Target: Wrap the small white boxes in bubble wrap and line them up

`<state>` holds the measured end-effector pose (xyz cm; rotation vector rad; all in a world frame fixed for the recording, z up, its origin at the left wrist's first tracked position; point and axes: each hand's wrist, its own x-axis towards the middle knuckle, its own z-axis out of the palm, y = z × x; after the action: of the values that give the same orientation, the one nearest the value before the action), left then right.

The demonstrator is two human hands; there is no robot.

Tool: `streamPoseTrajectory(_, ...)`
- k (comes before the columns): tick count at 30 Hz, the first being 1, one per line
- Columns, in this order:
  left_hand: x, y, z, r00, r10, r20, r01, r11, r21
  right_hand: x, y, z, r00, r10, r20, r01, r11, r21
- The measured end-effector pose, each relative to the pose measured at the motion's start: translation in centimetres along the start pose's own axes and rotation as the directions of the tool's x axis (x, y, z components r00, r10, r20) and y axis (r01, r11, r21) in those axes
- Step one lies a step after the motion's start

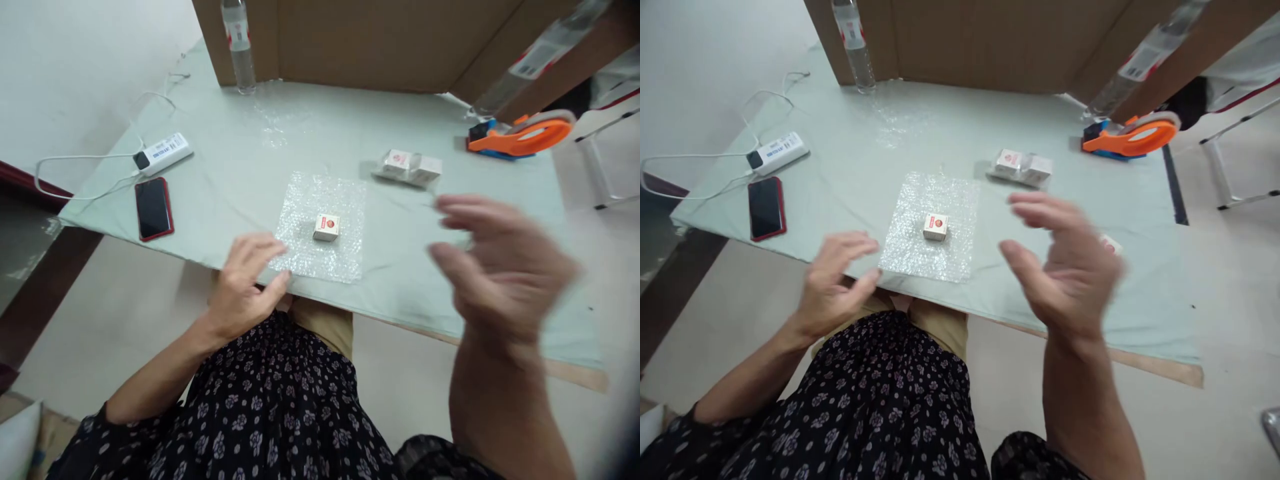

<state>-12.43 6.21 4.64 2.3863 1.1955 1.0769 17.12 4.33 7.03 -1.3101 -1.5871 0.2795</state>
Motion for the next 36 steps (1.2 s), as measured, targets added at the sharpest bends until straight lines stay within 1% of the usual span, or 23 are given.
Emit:
streamPoseTrajectory(2, -0.5, -0.9, 2.7, 0.984, 0.037, 0.173, -0.042, 0.999, 0.023, 0.3, 2.3, 1.4, 0.990, 0.048, 0.135, -0.045, 0.999, -0.029)
streamPoseTrajectory(3, -0.7, -1.3, 3.9, 0.969, 0.037, 0.244, -0.053, 0.997, 0.059, 0.4, 3.5, 2.2, 0.972, 0.091, 0.215, -0.082, 0.995, -0.049)
streamPoseTrajectory(5, -0.8, -2.1, 5.6, 0.943, 0.035, 0.330, -0.085, 0.987, 0.139, 0.6, 5.9, 4.0, 0.933, 0.142, 0.329, -0.125, 0.989, -0.075)
streamPoseTrajectory(7, -0.4, -2.4, 6.4, 0.912, 0.029, 0.410, -0.123, 0.971, 0.206, 0.9, 7.7, 5.5, 0.900, 0.147, 0.410, -0.123, 0.989, -0.083)
streamPoseTrajectory(9, 0.3, -2.5, 6.6, 0.876, 0.022, 0.481, -0.162, 0.955, 0.250, 1.3, 8.9, 6.7, 0.872, 0.132, 0.472, -0.102, 0.991, -0.089)
streamPoseTrajectory(11, 1.1, -2.5, 6.6, 0.848, 0.028, 0.530, -0.206, 0.938, 0.279, 1.6, 9.7, 7.6, 0.849, 0.122, 0.514, -0.082, 0.992, -0.099)
streamPoseTrajectory(13, 1.8, -2.6, 6.7, 0.826, 0.053, 0.561, -0.260, 0.919, 0.296, 1.7, 10.2, 8.3, 0.838, 0.114, 0.533, -0.060, 0.991, -0.117)
streamPoseTrajectory(15, 2.1, -2.8, 6.9, 0.816, 0.093, 0.570, -0.304, 0.908, 0.287, 1.7, 10.5, 8.8, 0.841, 0.102, 0.531, -0.034, 0.990, -0.136)
streamPoseTrajectory(16, 2.1, -3.0, 6.9, 0.820, 0.114, 0.561, -0.313, 0.910, 0.273, 1.6, 10.6, 8.9, 0.846, 0.096, 0.525, -0.022, 0.989, -0.144)
streamPoseTrajectory(18, 2.1, -3.5, 7.1, 0.846, 0.149, 0.513, -0.302, 0.926, 0.229, 1.4, 10.7, 9.1, 0.855, 0.086, 0.511, -0.009, 0.988, -0.152)
streamPoseTrajectory(21, 1.9, -3.9, 7.2, 0.891, 0.170, 0.421, -0.255, 0.954, 0.156, 1.1, 10.6, 9.0, 0.862, 0.086, 0.499, -0.007, 0.987, -0.159)
streamPoseTrajectory(24, 1.7, -3.9, 7.7, 0.914, 0.163, 0.372, -0.223, 0.967, 0.124, 0.9, 10.5, 9.0, 0.871, 0.092, 0.483, -0.017, 0.988, -0.156)
streamPoseTrajectory(26, 1.7, -3.8, 8.1, 0.909, 0.142, 0.391, -0.215, 0.965, 0.148, 0.8, 10.5, 9.1, 0.880, 0.096, 0.466, -0.030, 0.989, -0.148)
streamPoseTrajectory(30, 1.7, -3.6, 8.4, 0.872, 0.117, 0.476, -0.249, 0.942, 0.225, 0.5, 10.5, 9.5, 0.898, 0.083, 0.431, -0.036, 0.993, -0.117)
streamPoseTrajectory(33, 1.8, -3.7, 8.2, 0.862, 0.125, 0.491, -0.274, 0.930, 0.244, 0.3, 10.4, 9.6, 0.904, 0.056, 0.424, -0.014, 0.995, -0.100)
streamPoseTrajectory(36, 2.0, -3.6, 8.2, 0.860, 0.129, 0.494, -0.275, 0.932, 0.236, 0.3, 10.2, 9.6, 0.899, 0.060, 0.434, -0.017, 0.995, -0.102)
